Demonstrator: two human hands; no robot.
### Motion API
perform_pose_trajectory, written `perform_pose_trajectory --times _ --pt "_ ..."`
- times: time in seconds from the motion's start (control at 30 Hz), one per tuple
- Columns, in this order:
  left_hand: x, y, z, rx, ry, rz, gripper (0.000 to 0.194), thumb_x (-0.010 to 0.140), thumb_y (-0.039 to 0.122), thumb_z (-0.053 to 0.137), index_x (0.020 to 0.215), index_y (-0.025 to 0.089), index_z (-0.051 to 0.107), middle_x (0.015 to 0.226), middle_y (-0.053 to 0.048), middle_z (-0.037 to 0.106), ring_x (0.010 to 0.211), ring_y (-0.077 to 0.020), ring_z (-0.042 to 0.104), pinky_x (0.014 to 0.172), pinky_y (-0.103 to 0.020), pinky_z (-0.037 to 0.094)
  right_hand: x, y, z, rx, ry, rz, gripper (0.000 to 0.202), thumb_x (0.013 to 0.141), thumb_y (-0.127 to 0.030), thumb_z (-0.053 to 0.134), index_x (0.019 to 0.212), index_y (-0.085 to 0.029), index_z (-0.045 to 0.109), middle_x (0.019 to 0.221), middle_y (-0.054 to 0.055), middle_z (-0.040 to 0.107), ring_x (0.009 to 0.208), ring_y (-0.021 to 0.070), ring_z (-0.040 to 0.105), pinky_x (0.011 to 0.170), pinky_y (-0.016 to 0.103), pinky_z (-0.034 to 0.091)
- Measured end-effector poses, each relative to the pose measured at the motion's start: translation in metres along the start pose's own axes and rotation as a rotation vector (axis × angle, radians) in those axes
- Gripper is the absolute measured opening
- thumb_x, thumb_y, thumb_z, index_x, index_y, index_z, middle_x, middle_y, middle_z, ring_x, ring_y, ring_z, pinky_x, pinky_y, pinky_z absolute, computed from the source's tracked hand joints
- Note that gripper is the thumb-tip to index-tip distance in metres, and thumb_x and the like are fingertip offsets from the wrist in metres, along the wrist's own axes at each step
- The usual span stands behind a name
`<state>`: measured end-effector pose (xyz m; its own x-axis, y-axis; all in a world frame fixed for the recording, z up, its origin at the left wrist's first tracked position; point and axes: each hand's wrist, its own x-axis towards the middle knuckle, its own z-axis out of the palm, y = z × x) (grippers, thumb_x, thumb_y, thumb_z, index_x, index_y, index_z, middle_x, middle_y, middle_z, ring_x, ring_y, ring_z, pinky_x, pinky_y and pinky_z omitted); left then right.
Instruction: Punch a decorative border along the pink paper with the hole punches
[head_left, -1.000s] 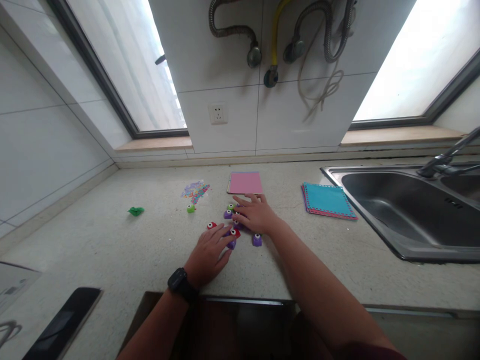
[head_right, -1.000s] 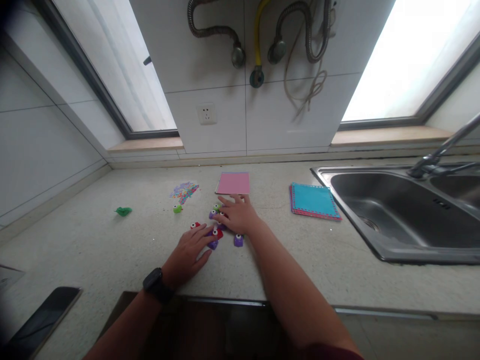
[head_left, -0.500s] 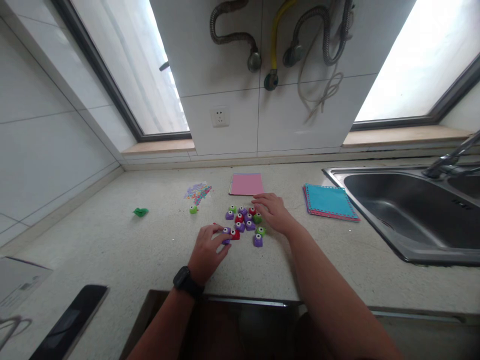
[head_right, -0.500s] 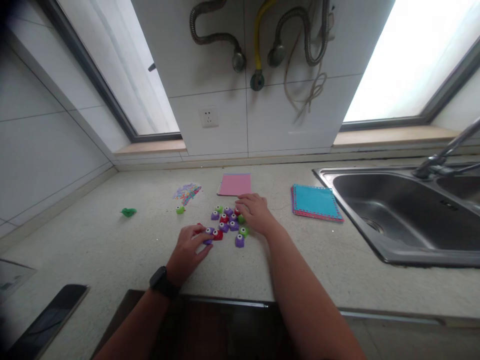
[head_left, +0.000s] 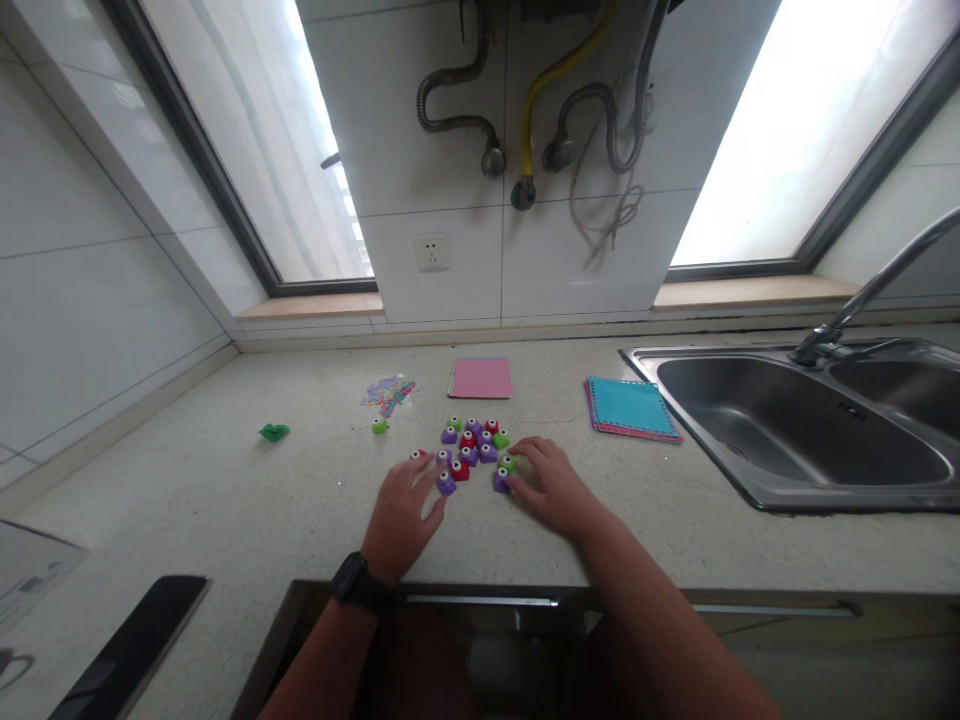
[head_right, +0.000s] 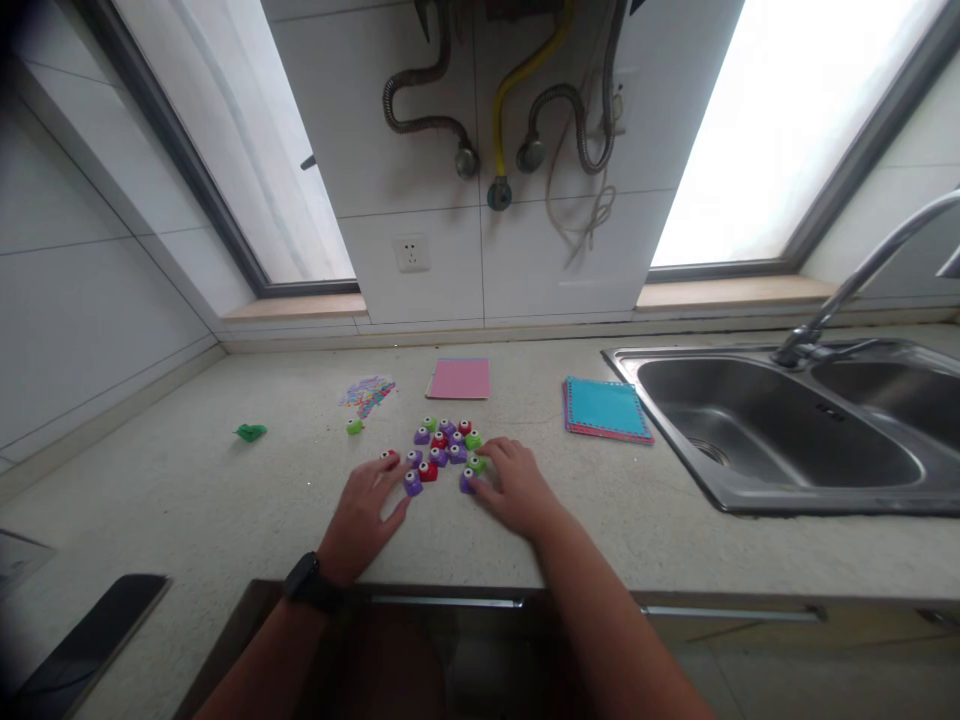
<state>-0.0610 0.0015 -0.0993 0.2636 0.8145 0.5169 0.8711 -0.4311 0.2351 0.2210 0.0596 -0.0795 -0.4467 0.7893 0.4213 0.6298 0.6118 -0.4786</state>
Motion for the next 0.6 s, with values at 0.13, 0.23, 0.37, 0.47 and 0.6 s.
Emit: perform_pose_trajectory --times 0.13,0.23,0.37,0.47,0.6 --pt "0.005 -0.019 0.015 0.05 0.056 -0.256 0.089 0.084 0.059 0.066 0.155 0.018 0.032 0.157 -0.023 0.031 0.143 -0.0409 0.032 0.113 -0.061 0.03 -0.001 -0.005 0.007 -0.066 -0.067 0.03 0.035 0.089 -0.04 0.066 0.12 -0.025 0.061 0.117 0.009 0.06 0.109 0.0269 0.055 0.095 0.044 0.042" --pt "0.011 -0.041 0.018 0.054 0.033 -0.246 0.099 0.08 0.065 0.066 0.157 0.018 0.025 0.162 -0.022 0.023 0.149 -0.0411 0.02 0.117 -0.061 0.024 0.003 -0.002 0.01 -0.08 -0.051 0.076 0.035 0.089 -0.04 0.065 0.12 -0.025 0.061 0.116 0.009 0.061 0.11 0.0271 0.055 0.095 0.042 0.043" --pt "0.019 -0.089 0.009 0.014 0.208 -0.394 0.071 0.094 0.045 0.052 0.154 0.014 0.03 0.16 -0.02 0.03 0.15 -0.0336 0.023 0.121 -0.054 0.02 0.005 0.005 0.013 -0.088 0.002 0.092 0.034 0.09 -0.037 0.063 0.121 -0.023 0.06 0.117 0.011 0.06 0.11 0.0274 0.055 0.095 0.042 0.043" --pt "0.024 -0.126 0.004 0.004 0.208 -0.454 0.07 0.086 0.032 0.058 0.148 0.005 0.036 0.149 -0.027 0.044 0.141 -0.0372 0.039 0.116 -0.057 0.028 0.005 0.007 0.014 -0.077 0.014 0.077 0.034 0.09 -0.035 0.062 0.121 -0.022 0.059 0.117 0.01 0.06 0.109 0.0271 0.056 0.095 0.042 0.043" --pt "0.038 -0.146 0.007 -0.058 0.128 -0.401 0.058 0.08 0.026 0.062 0.135 0.012 0.052 0.133 -0.019 0.061 0.126 -0.0326 0.056 0.11 -0.05 0.039 0.007 0.008 0.014 -0.054 0.013 0.059 0.031 0.092 -0.034 0.059 0.121 -0.023 0.058 0.117 0.01 0.06 0.109 0.0263 0.056 0.095 0.042 0.043"
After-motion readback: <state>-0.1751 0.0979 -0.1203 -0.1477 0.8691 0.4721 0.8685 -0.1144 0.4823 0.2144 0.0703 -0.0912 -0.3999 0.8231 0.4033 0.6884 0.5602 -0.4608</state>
